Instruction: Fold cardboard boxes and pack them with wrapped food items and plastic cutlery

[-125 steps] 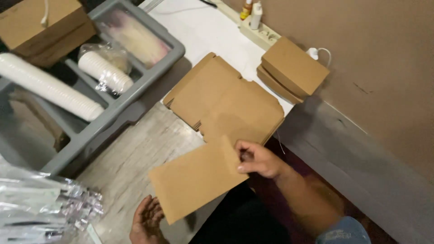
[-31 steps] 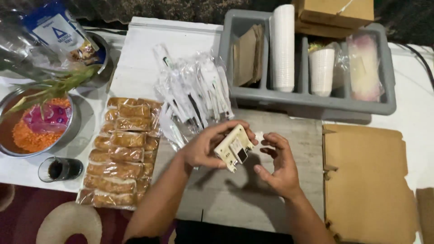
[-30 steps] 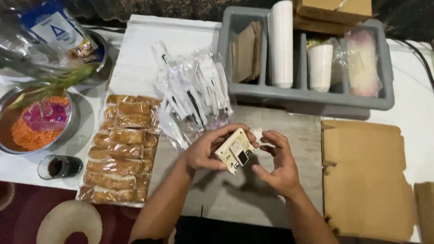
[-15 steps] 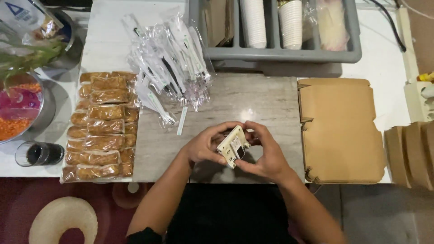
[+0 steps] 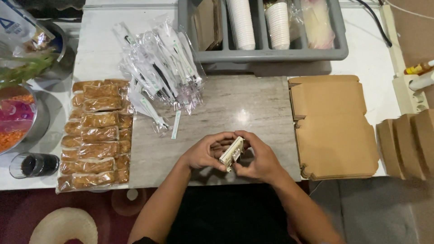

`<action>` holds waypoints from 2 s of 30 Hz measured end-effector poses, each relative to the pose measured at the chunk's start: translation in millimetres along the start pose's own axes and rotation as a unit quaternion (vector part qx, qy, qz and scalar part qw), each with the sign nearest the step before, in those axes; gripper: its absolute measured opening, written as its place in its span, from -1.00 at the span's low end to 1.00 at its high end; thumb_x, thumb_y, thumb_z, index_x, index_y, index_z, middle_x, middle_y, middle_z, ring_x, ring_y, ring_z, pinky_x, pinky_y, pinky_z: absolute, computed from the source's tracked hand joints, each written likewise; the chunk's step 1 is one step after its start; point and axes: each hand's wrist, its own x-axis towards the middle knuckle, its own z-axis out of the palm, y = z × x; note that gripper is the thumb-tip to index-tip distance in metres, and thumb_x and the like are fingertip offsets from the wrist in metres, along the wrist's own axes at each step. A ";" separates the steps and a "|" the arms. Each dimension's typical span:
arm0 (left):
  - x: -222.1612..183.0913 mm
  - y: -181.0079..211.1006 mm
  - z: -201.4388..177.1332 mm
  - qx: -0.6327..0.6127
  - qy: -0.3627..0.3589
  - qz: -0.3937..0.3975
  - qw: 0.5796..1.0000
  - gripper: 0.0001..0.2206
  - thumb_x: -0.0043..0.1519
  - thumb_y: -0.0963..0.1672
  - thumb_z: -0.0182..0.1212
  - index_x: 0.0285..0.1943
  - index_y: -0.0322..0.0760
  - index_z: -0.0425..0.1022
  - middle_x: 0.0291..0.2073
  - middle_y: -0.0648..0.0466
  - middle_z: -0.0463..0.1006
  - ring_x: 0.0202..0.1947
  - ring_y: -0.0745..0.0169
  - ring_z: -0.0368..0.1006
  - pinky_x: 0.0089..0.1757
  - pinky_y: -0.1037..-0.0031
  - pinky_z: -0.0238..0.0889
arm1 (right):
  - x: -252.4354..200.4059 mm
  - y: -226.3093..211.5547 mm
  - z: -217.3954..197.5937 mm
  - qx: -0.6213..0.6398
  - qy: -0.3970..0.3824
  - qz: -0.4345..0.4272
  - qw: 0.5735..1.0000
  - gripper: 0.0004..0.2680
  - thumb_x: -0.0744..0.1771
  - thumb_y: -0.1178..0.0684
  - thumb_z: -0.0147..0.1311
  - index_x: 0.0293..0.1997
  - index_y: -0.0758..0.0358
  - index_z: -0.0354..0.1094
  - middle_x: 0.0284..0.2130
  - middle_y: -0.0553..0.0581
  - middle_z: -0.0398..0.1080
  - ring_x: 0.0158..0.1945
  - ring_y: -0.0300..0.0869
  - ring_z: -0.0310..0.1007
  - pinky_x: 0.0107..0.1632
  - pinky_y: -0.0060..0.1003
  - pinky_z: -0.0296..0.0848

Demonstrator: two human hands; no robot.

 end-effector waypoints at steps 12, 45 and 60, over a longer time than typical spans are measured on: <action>13.8 6.7 -2.3 -0.027 0.016 0.078 0.996 -0.08 -0.11 -0.20 0.67 0.45 -0.47 0.15 0.23 -0.14 0.43 0.20 0.04 0.44 0.07 0.35 0.46 | 7.8 9.4 -11.6 0.055 -0.042 -0.039 0.997 -0.22 0.08 0.06 0.50 0.46 0.25 0.11 0.07 0.25 0.41 0.00 0.01 0.49 0.11 0.00 0.50; 199.2 316.0 -379.4 0.647 0.498 0.308 0.489 -0.67 0.03 -0.05 0.64 -0.24 -0.37 0.64 -0.41 0.03 0.69 -0.49 0.18 0.57 -0.37 0.40 0.49 | 92.3 76.9 27.3 0.012 0.003 -0.014 1.000 -0.92 0.21 0.20 0.23 -0.31 0.27 0.53 -0.36 0.09 0.63 -0.36 -0.20 0.64 -0.21 -0.40 0.61; 192.8 305.9 -368.7 0.666 0.474 0.315 0.482 -0.70 0.08 -0.08 0.60 -0.21 -0.39 0.63 -0.37 -0.01 0.68 -0.45 0.11 0.56 -0.34 0.35 0.46 | 84.9 91.6 37.1 0.020 0.037 -0.002 0.999 -0.95 0.17 0.14 0.25 -0.44 0.24 0.56 -0.45 0.10 0.64 -0.43 -0.24 0.67 -0.26 -0.42 0.66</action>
